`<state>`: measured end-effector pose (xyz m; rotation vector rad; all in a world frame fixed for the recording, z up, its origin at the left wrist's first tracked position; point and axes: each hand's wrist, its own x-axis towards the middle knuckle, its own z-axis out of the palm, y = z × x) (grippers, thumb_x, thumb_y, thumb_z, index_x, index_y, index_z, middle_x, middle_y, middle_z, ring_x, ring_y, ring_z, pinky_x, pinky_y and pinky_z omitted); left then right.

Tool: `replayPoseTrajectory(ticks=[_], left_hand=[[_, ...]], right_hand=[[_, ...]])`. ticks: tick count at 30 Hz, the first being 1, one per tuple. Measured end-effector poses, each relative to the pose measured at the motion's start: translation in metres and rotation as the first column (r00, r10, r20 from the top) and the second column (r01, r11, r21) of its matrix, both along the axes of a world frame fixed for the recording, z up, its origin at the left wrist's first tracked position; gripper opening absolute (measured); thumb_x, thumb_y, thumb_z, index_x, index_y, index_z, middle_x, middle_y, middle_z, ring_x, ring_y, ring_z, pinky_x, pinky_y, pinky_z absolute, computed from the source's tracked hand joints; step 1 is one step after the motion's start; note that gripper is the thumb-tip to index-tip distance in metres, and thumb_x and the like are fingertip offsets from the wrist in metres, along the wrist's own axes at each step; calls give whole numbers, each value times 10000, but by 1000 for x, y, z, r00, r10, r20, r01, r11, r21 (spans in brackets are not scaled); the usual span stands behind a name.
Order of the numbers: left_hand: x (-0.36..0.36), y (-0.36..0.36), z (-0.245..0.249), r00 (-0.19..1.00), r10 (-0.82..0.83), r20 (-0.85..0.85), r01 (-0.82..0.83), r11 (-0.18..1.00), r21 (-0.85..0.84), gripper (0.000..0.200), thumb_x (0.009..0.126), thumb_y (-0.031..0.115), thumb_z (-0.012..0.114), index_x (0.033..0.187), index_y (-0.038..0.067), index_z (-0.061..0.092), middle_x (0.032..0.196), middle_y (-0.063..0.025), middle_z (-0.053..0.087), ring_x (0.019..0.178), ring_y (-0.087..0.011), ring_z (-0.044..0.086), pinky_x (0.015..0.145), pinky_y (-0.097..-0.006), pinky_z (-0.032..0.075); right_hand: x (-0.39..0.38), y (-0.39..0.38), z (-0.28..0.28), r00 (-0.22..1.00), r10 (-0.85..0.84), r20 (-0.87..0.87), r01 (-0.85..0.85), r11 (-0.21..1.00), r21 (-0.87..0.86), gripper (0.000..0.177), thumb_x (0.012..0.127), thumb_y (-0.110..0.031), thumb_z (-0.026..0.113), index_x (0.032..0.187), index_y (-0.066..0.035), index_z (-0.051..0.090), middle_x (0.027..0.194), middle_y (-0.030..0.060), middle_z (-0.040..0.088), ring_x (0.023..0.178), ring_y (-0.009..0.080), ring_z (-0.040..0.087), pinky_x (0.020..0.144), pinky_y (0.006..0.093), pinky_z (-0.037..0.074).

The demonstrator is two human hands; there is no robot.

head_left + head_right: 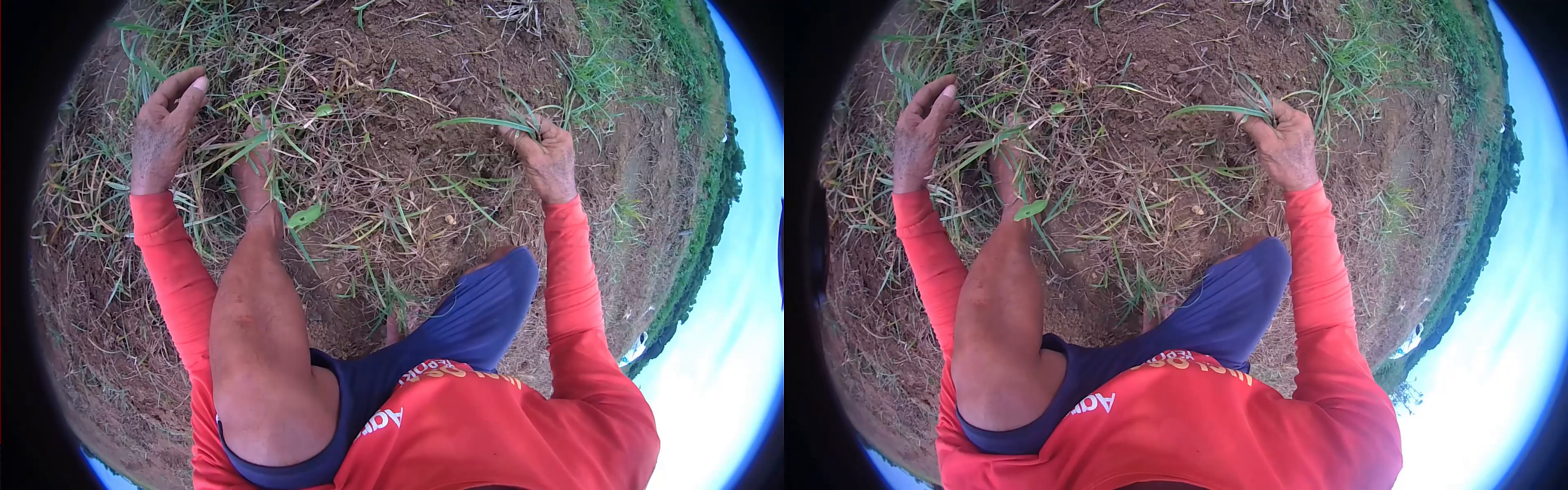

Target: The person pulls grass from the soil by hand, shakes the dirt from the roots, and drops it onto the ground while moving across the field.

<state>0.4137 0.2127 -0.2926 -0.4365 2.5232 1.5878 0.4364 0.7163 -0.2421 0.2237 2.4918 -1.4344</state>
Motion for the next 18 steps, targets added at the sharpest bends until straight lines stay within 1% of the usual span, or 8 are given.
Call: replayPoseTrajectory(ticks=[2, 5, 6, 9, 10, 11, 13, 18], left_hand=[[-2, -1, -1, 1000, -5, 13, 5, 1000, 2, 415, 1001, 351, 694, 1329, 96, 693, 1117, 0, 711, 997, -85, 658, 834, -255, 504], [-3, -3, -4, 1000, -3, 18, 2, 999, 40, 420, 1007, 353, 687, 1339, 96, 685, 1143, -4, 707, 1014, -93, 660, 856, -259, 509], [-2, -8, -8, 1000, -12, 17, 12, 999, 52, 427, 1008, 356, 686, 1345, 94, 680, 1163, -9, 702, 1025, -100, 657, 882, -266, 512], [0, -13, -14, 999, 9, 47, -12, 998, 59, 427, 1007, 356, 688, 1343, 92, 681, 1171, -15, 705, 1030, -104, 656, 898, -271, 513], [0, -10, -12, 999, 19, 39, -20, 999, 33, 430, 1008, 359, 688, 1344, 89, 680, 1188, -20, 706, 1029, -110, 659, 890, -271, 514], [-3, -8, -11, 1000, 12, 25, -13, 1000, 25, 431, 1008, 361, 688, 1344, 89, 680, 1193, -22, 706, 1030, -110, 660, 887, -271, 514], [-1, -6, -11, 1000, -7, 24, 7, 1000, 7, 434, 1008, 364, 688, 1343, 89, 681, 1202, -24, 707, 1033, -112, 661, 883, -270, 513], [-2, -2, -11, 999, -5, 45, 5, 1000, 7, 438, 1010, 367, 686, 1349, 90, 679, 1205, -26, 710, 1057, -120, 665, 889, -270, 507]], right_hand=[[-6, 14, -8, 988, -144, 51, 150, 978, -142, 199, 903, -165, 762, 1048, -29, 772, 861, 40, 741, 802, 97, 638, 722, 275, 502], [-2, 54, -24, 998, -36, 48, 12, 909, 416, 244, 910, -236, 761, 1006, -12, 770, 839, 84, 732, 803, 124, 656, 734, 301, 514], [4, 62, -35, 998, -15, -59, 33, 948, 316, 299, 905, -263, 736, 1038, 5, 723, 857, 151, 715, 811, 239, 684, 765, 376, 529], [37, 77, -54, 989, 147, -6, -129, 885, 447, 330, 895, -232, 709, 1117, 5, 650, 909, 193, 702, 848, 355, 687, 814, 436, 533], [47, 62, -46, 977, 211, 32, -207, 903, 377, 378, 874, -186, 705, 1183, -1, 592, 968, 216, 698, 907, 425, 675, 856, 458, 530], [60, 62, -57, 957, 290, 31, -272, 850, 451, 406, 847, -154, 740, 1199, -15, 593, 984, 197, 706, 939, 391, 682, 877, 431, 531], [72, 26, -45, 966, 177, 191, -213, 958, 191, 349, 845, -111, 749, 1162, -30, 627, 958, 184, 694, 939, 375, 679, 855, 425, 530], [82, 18, -71, 959, 283, -15, -270, 927, 260, 188, 875, -72, 715, 1057, -33, 687, 901, 182, 662, 894, 364, 671, 815, 411, 531]])
